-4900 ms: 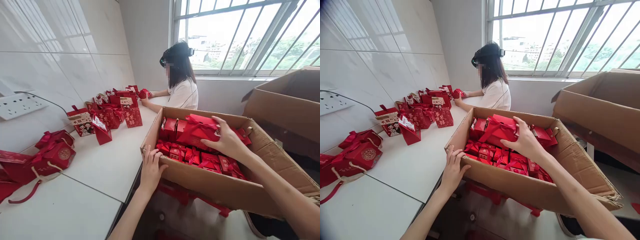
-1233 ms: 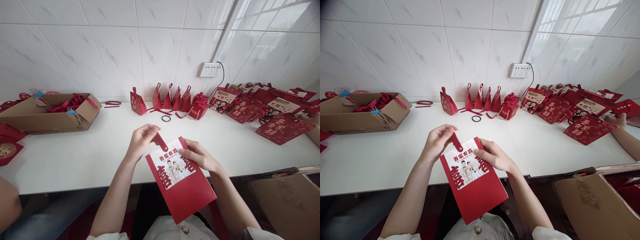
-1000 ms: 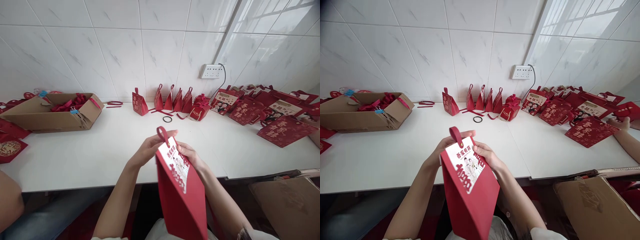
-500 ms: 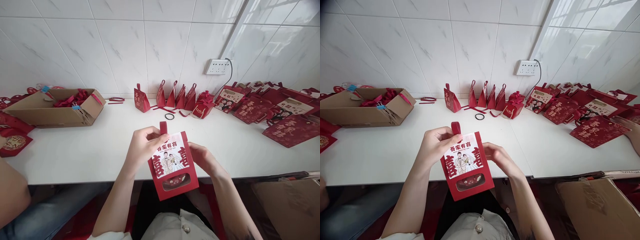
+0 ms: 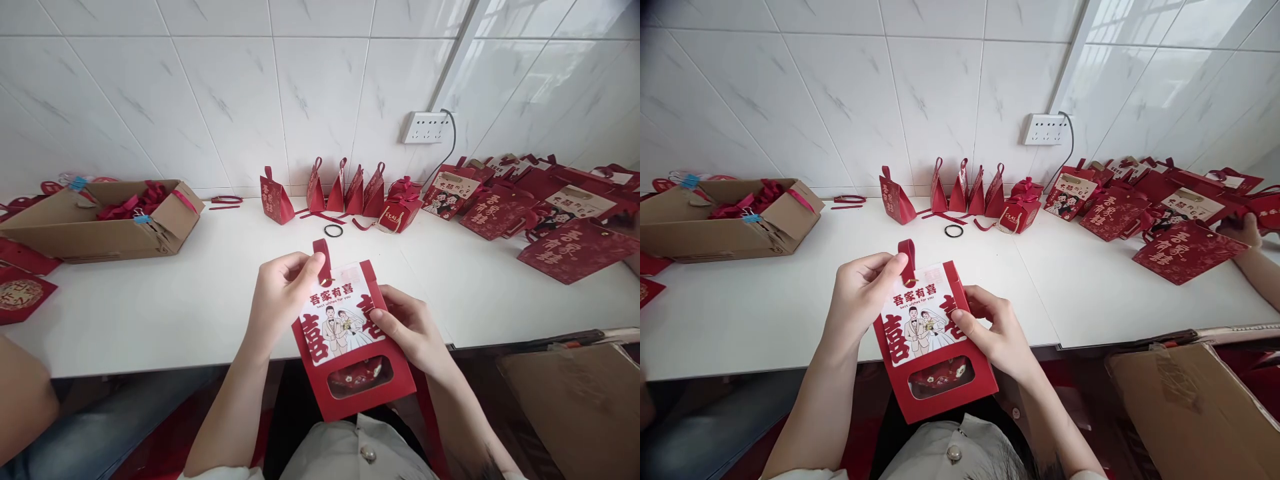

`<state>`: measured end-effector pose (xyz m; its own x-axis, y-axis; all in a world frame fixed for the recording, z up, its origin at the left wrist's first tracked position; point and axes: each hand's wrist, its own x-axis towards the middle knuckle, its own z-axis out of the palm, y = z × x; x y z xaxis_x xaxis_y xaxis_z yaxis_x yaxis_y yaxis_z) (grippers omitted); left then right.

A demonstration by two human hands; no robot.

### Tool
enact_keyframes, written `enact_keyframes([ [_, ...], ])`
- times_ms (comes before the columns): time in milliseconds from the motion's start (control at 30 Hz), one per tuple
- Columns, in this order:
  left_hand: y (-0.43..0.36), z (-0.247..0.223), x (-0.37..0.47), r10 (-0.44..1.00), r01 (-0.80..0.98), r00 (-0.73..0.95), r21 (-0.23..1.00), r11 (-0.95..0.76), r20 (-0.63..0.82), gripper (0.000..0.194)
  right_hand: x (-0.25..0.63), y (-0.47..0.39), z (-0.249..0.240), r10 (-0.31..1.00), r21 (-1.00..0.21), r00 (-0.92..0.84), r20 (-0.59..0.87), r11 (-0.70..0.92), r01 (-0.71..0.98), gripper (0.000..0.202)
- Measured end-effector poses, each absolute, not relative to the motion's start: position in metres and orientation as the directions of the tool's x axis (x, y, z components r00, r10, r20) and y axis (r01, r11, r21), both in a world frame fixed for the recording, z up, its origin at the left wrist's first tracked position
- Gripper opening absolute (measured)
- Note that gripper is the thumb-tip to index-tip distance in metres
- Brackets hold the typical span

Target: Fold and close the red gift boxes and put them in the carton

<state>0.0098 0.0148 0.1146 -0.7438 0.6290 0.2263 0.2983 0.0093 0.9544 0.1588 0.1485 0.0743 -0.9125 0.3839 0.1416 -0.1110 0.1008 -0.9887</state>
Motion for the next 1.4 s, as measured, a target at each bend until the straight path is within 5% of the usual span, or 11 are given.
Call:
enact_keyframes([
  [167, 0.013, 0.107, 0.014, 0.732, 0.088, -0.675, 0.995, -0.038, 0.088, 0.03, 0.16, 0.146, 0.074, 0.461, -0.993, -0.88, 0.117, 0.03, -0.116, 0.03],
  [367, 0.013, 0.1, 0.022, 0.643, 0.15, -0.759, 0.989, 0.015, 0.106, 0.031, 0.157, 0.146, 0.07, 0.479, -0.94, -0.835, 0.27, 0.317, -0.123, 0.03],
  [533, 0.017, 0.1, 0.033, 0.649, 0.287, -0.74, 0.956, 0.065, 0.179, 0.029, 0.148, 0.146, 0.079, 0.457, -0.718, -0.634, 0.623, 0.656, -0.232, 0.032],
  [700, 0.019, 0.101, 0.036, 0.706, 0.294, -0.689, 0.954, 0.065, 0.165, 0.027, 0.144, 0.145, 0.092, 0.3, -0.533, -0.608, 0.735, 0.809, -0.246, 0.015],
  [867, 0.021, 0.104, 0.033, 0.794, 0.223, -0.599, 0.974, 0.04, 0.104, 0.024, 0.144, 0.144, 0.09, 0.295, -0.553, -0.629, 0.719, 0.791, -0.261, 0.012],
  [1100, 0.028, 0.099, 0.044, 0.683, 0.236, -0.718, 0.97, 0.059, 0.133, 0.038, 0.144, 0.142, 0.09, 0.314, -0.567, -0.629, 0.711, 0.785, -0.249, 0.013],
  [1400, 0.03, 0.098, 0.048, 0.686, 0.356, -0.689, 0.934, 0.041, 0.232, 0.039, 0.149, 0.139, 0.097, 0.516, -0.837, -0.749, 0.416, 0.539, -0.093, 0.007],
])
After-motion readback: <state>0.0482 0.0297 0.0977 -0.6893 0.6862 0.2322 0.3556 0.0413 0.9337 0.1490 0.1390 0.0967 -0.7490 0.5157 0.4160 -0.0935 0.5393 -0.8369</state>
